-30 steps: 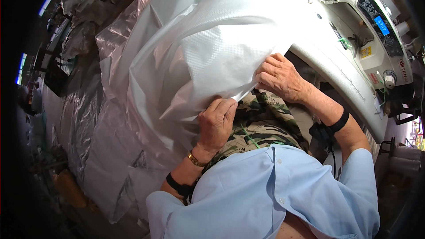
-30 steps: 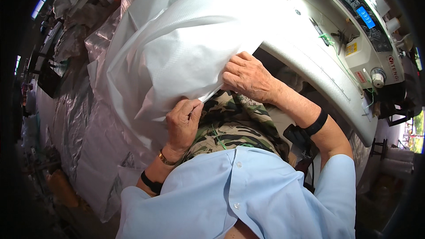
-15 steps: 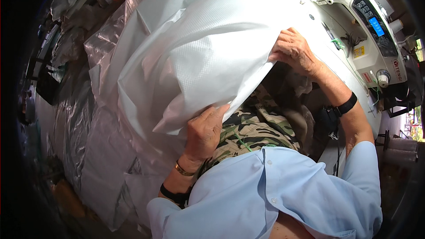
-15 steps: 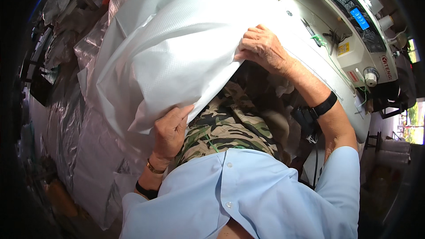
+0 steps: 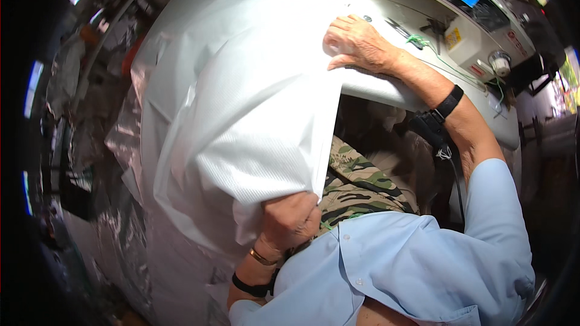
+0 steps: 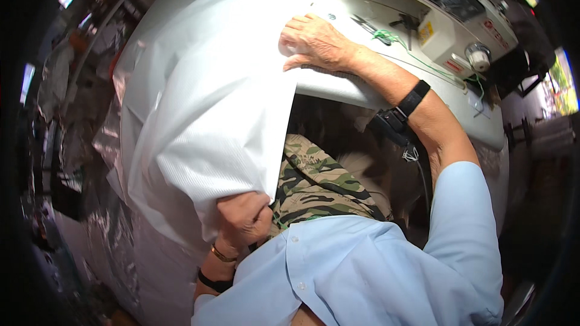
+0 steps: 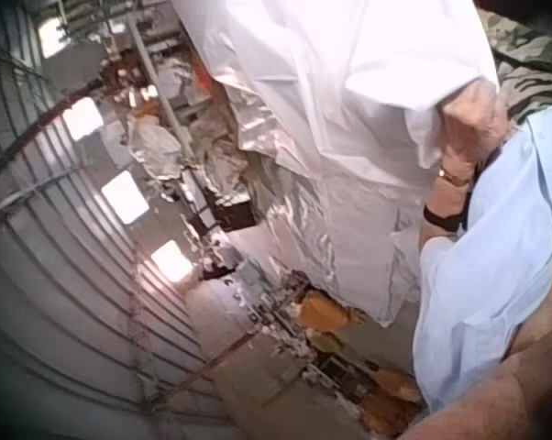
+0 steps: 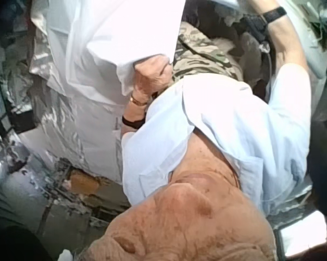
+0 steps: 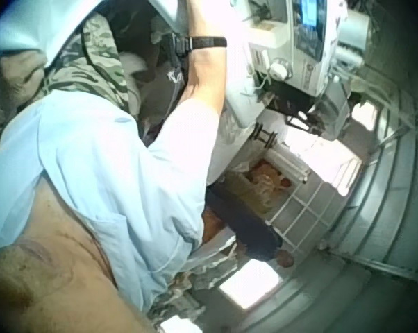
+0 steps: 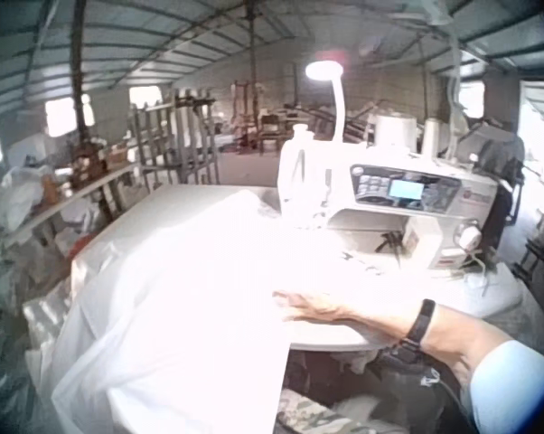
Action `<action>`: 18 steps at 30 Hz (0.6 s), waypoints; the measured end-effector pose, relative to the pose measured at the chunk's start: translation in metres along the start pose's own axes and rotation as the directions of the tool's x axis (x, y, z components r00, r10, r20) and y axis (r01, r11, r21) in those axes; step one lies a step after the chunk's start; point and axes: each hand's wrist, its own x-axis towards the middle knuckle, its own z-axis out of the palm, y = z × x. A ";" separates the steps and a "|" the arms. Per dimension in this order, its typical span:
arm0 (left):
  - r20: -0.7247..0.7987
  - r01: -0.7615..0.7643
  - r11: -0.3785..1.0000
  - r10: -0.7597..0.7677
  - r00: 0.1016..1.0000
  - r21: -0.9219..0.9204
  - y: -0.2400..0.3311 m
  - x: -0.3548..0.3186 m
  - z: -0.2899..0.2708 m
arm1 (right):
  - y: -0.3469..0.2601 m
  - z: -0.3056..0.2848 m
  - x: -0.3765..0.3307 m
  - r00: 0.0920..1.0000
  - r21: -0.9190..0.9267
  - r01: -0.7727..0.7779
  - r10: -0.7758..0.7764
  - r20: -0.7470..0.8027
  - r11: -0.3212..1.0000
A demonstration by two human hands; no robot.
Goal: Sewing a large white plastic sheet using an industrial sewing machine.
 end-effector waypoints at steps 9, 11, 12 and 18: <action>0.271 -0.118 0.987 0.084 0.959 0.112 -0.004 0.020 0.007 | -0.004 0.009 -0.015 0.933 -0.117 -0.353 0.340 -0.118 0.928; 0.283 -0.143 0.981 0.101 0.954 0.132 -0.008 0.028 0.006 | -0.003 0.008 -0.016 0.928 -0.096 -0.371 0.364 -0.080 0.924; 0.294 -0.145 0.977 0.095 0.951 0.155 -0.010 0.034 0.006 | -0.003 0.007 -0.017 0.928 -0.064 -0.371 0.367 -0.072 0.926; 0.310 -0.195 0.949 0.113 0.944 0.248 -0.019 0.080 -0.002 | -0.001 0.008 -0.018 0.929 -0.003 -0.367 0.367 -0.038 0.930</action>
